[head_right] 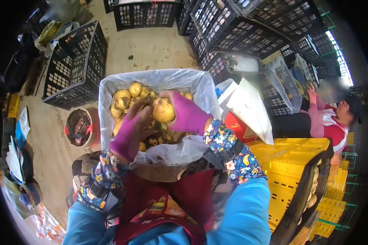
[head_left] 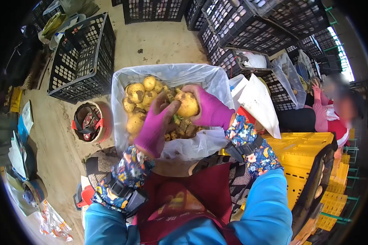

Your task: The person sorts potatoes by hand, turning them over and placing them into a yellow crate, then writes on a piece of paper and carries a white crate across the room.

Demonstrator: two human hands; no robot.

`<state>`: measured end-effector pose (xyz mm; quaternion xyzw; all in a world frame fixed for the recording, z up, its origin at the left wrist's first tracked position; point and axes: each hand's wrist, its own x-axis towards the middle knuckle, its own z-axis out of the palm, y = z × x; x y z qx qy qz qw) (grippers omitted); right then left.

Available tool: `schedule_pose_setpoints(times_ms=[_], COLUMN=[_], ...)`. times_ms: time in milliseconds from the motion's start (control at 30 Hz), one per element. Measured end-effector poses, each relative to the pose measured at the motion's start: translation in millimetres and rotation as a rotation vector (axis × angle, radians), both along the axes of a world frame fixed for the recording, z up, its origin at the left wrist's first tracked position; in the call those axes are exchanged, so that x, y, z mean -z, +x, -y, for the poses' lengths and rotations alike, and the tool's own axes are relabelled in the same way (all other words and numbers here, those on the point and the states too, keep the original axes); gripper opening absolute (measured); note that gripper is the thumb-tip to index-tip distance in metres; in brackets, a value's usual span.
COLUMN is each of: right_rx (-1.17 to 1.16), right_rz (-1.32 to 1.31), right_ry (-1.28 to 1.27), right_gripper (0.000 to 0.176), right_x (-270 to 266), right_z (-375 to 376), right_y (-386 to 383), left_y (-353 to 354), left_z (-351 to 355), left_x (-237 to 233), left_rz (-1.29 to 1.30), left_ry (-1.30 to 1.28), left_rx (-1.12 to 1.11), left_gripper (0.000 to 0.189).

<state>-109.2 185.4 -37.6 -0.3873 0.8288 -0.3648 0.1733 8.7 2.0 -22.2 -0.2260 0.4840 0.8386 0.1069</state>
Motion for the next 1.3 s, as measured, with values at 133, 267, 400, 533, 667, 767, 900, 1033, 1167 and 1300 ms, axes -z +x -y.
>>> schedule_pose_setpoints(times_ms=[133,267,400,533,667,767,900,1033,1167,1300], right_rx=[0.136,0.509,0.456,0.516,0.516,0.37,0.334,0.314,0.327,0.276], right_rz=[-0.037,0.437,-0.151,0.138,0.323,0.378,0.278,0.123,0.428,1.117], right_ry=[-0.207,-0.549,-0.431,-0.523,-0.571,-0.604,-0.466,-0.466,-0.599,-0.996], right_gripper=[0.059,0.047,0.055,0.044,0.045,0.076,0.089,0.082,0.073,0.068], right_x=[-40.3,-39.6,-39.5,-36.5,-23.2,-27.7,-21.3,-12.1,-25.0,-26.5], right_z=[-3.1,-27.0,5.5,6.0,-13.0,-1.5,5.9,3.5,-1.6,-4.4], right_y=[39.0,57.5,94.9,82.6,56.9,75.9,83.6,79.4,82.6,77.1], left_y=[1.0,9.4,12.1,12.0,15.1,10.6,7.1,1.0,2.3,9.0], left_z=[-7.1,-10.1,-19.3,-15.3,-15.7,-13.3,-9.2,-6.8,-10.6,-12.9], left_x=[3.7,-7.1,4.7,8.1,-18.4,-15.9,-6.3,-10.0,-10.8,-30.1], left_rz=[-0.13,-0.224,-0.16,-0.268,-0.39,-0.53,-0.655,-0.724,-0.604,-0.665], left_ry=[0.27,0.476,0.604,0.311,0.311,0.167,-0.081,-0.69,-0.34,-0.231], left_rx=[0.164,0.198,0.114,0.257,0.163,0.131,0.099,0.07,0.054,0.044], left_gripper=[0.052,0.053,0.053,0.05,0.055,0.057,0.051,0.052,0.055,0.055])
